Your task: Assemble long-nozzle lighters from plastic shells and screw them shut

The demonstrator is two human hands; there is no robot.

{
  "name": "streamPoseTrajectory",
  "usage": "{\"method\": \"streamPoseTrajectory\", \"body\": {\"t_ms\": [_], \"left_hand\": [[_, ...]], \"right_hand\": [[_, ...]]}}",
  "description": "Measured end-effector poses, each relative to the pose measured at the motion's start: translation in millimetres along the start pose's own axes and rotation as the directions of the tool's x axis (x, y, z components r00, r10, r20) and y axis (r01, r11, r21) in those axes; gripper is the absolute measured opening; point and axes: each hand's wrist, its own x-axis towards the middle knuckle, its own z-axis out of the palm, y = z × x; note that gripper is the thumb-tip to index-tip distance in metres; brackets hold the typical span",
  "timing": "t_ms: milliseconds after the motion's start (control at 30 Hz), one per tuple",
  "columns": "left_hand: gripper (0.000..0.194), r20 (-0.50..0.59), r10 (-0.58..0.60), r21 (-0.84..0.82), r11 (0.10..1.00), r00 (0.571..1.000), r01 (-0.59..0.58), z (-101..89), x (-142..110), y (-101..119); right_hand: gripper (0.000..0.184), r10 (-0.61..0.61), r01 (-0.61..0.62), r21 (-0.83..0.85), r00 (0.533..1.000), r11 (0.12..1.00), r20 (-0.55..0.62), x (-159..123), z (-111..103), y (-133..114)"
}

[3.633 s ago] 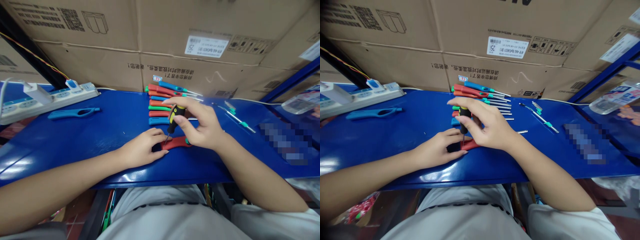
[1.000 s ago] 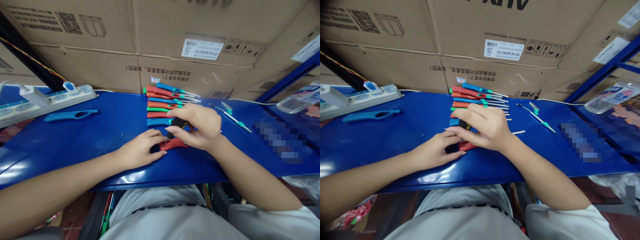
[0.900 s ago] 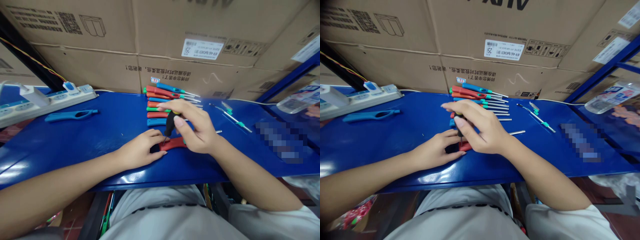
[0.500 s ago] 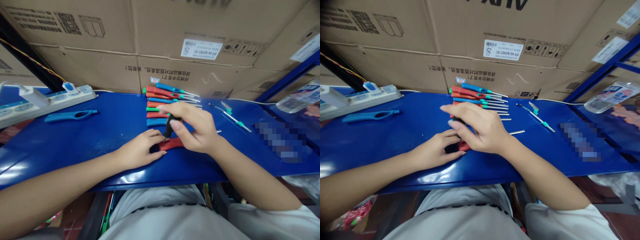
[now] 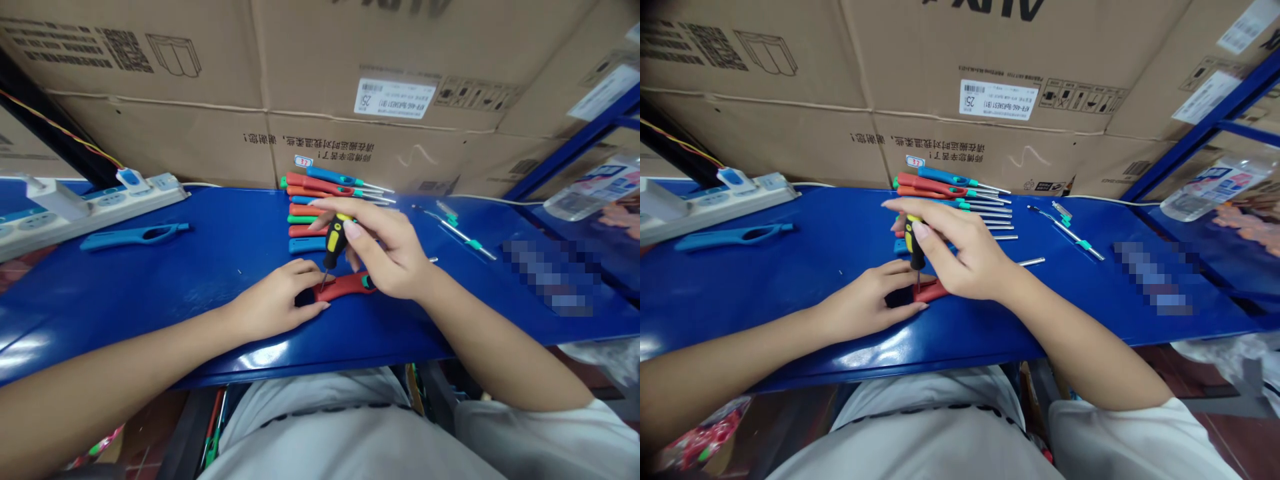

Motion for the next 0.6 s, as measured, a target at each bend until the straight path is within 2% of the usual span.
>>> {"method": "streamPoseTrajectory", "body": {"t_ms": [67, 100, 167, 233, 333, 400, 533, 600], "left_hand": [[0.031, 0.000, 0.000, 0.005, 1.000, 1.000, 0.000, -0.4, 0.3, 0.4], [0.031, -0.001, 0.000, 0.005, 1.000, 1.000, 0.000, -0.3, 0.2, 0.2], [0.032, -0.003, 0.004, -0.003, 1.000, 1.000, -0.004, 0.3, -0.1, -0.9], [0.031, 0.004, 0.004, -0.004, 1.000, 1.000, -0.004, 1.3, -0.5, -2.3], [0.029, 0.005, 0.002, 0.008, 1.000, 1.000, -0.002, 2.1, -0.7, -2.7], [0.031, -0.011, 0.005, 0.010, 1.000, 1.000, -0.005, 2.1, -0.3, -1.8], [0.034, -0.028, 0.018, 0.004, 1.000, 0.999, -0.018, 1.3, 1.2, 0.1], [0.033, -0.026, 0.009, 0.003, 1.000, 1.000, -0.009, 1.2, 1.5, -0.1]], "right_hand": [[0.034, 0.081, -0.088, 0.112, 0.995, 0.990, 0.064, 0.9, 1.6, 0.2], [0.032, 0.087, -0.095, 0.119, 0.994, 0.988, 0.066, 1.3, 2.1, 0.7], [0.026, 0.056, -0.056, 0.041, 0.998, 0.998, 0.018, 1.6, 2.0, 2.0], [0.023, -0.016, 0.012, -0.106, 0.999, 0.994, -0.035, 1.3, 0.6, 2.8], [0.028, -0.124, 0.112, -0.226, 0.992, 0.968, -0.037, 0.0, -2.1, 2.2], [0.028, -0.087, 0.084, -0.144, 0.996, 0.986, -0.019, -0.5, -2.5, 1.3], [0.034, 0.078, -0.089, 0.178, 0.995, 0.980, 0.065, 0.3, 3.9, 2.2], [0.029, 0.070, -0.072, 0.187, 0.997, 0.980, 0.020, 0.6, 8.9, 4.4]]}}
